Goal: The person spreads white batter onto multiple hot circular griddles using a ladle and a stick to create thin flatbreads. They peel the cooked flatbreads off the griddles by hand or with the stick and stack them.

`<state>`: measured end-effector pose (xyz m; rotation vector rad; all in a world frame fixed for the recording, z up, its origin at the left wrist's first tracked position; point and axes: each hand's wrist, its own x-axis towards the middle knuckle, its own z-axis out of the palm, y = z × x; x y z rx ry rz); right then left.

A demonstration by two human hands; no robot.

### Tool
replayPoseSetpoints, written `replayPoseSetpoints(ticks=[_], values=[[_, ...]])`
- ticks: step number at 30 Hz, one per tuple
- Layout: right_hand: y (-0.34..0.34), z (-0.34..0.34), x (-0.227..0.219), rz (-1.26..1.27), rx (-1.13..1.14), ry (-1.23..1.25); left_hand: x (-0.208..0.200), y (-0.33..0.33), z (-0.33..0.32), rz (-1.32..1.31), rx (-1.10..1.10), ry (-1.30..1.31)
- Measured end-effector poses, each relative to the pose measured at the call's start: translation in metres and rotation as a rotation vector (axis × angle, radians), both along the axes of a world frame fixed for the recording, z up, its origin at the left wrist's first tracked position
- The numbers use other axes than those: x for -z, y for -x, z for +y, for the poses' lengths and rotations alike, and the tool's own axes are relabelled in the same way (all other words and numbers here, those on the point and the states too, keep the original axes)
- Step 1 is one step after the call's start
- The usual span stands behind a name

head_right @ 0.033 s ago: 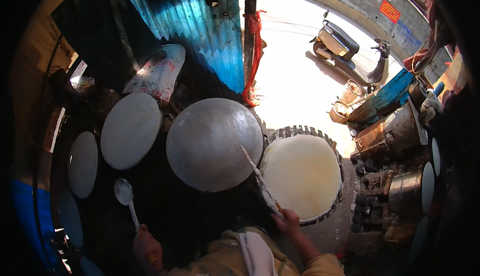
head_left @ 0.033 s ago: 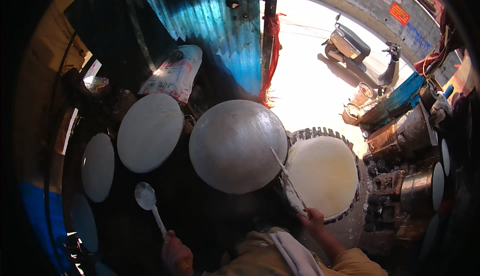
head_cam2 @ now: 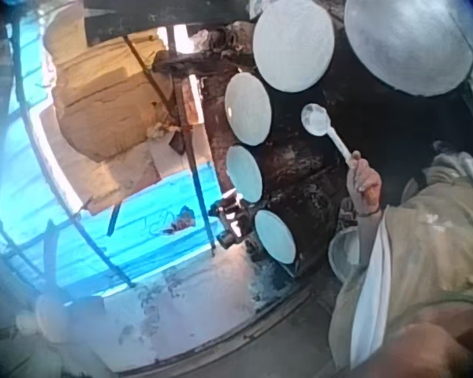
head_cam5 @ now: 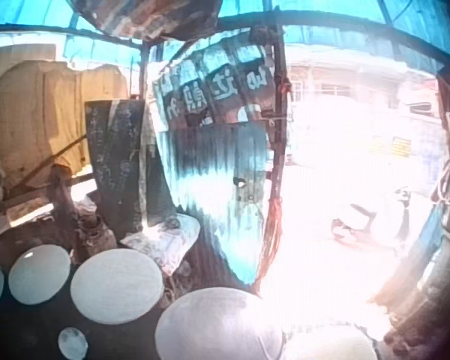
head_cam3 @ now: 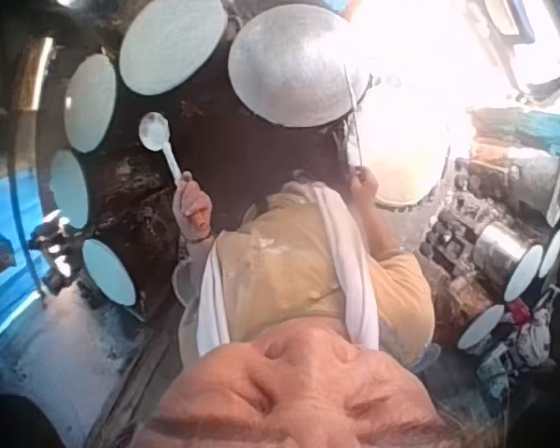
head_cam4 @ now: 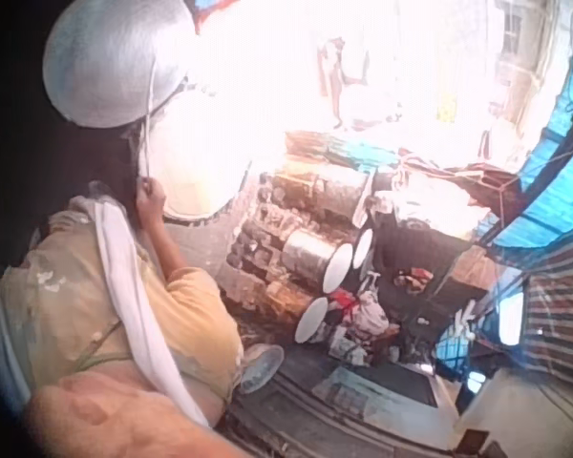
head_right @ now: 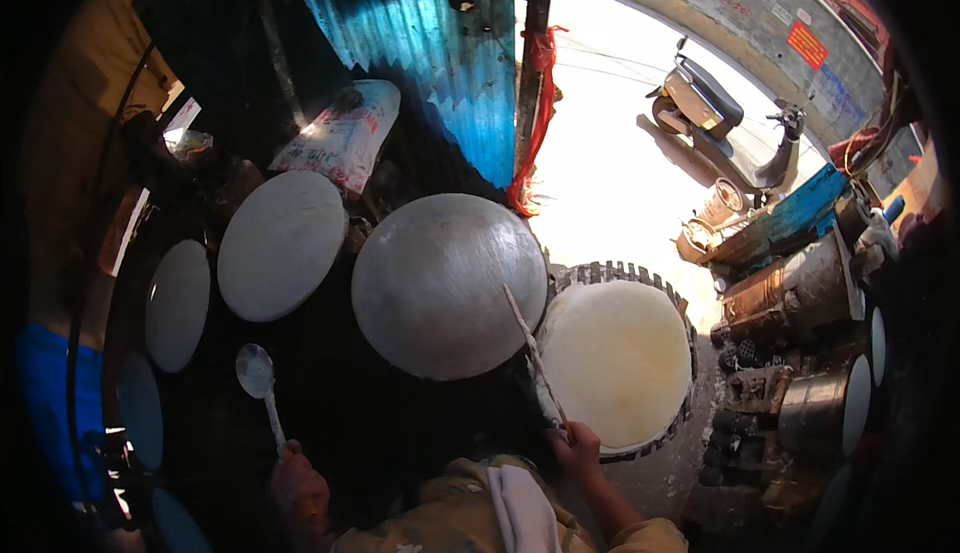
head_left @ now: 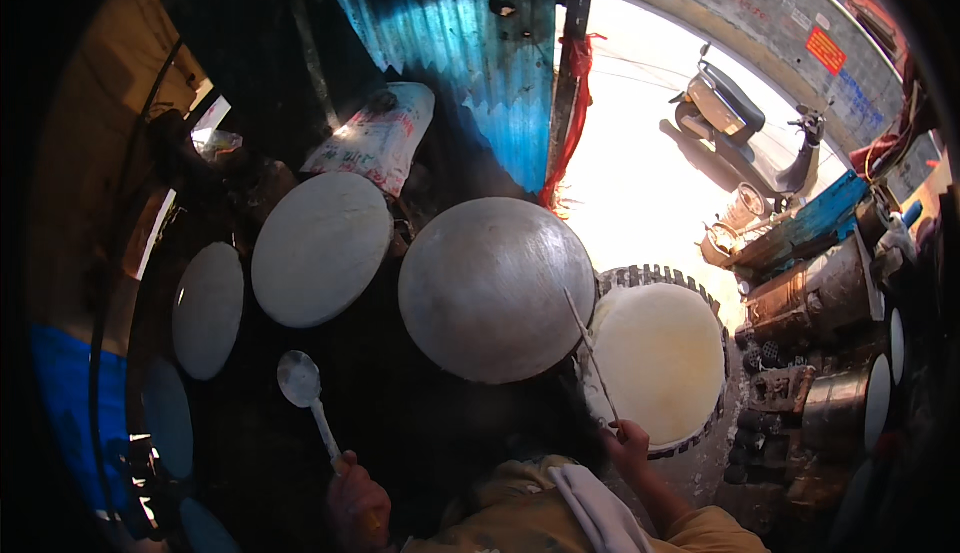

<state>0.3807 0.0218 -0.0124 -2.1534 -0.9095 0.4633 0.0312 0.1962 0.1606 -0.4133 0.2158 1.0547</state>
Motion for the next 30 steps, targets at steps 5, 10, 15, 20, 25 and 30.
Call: replayPoseSetpoints(ticks=[5,10,15,20,25,30], values=[[0.031,0.069,-0.005,0.127,-0.183,-0.157,0.019,0.033,-0.036,-0.185,-0.102,-0.058],[0.096,0.089,-0.001,0.367,-0.708,0.135,0.061,0.105,-0.13,-0.029,-0.375,-0.062],[0.163,0.091,0.03,0.38,-0.962,0.391,0.134,0.178,-0.249,0.24,-0.758,0.301],[0.231,0.07,-0.021,0.074,-1.254,0.363,0.253,0.264,-0.311,1.351,-0.004,0.726],[0.248,0.061,-0.006,0.258,-1.351,0.395,0.286,0.239,-0.325,1.749,0.714,0.457],[0.332,0.049,-0.044,0.375,-1.479,0.743,0.275,0.172,-0.36,0.431,-0.118,0.417]])
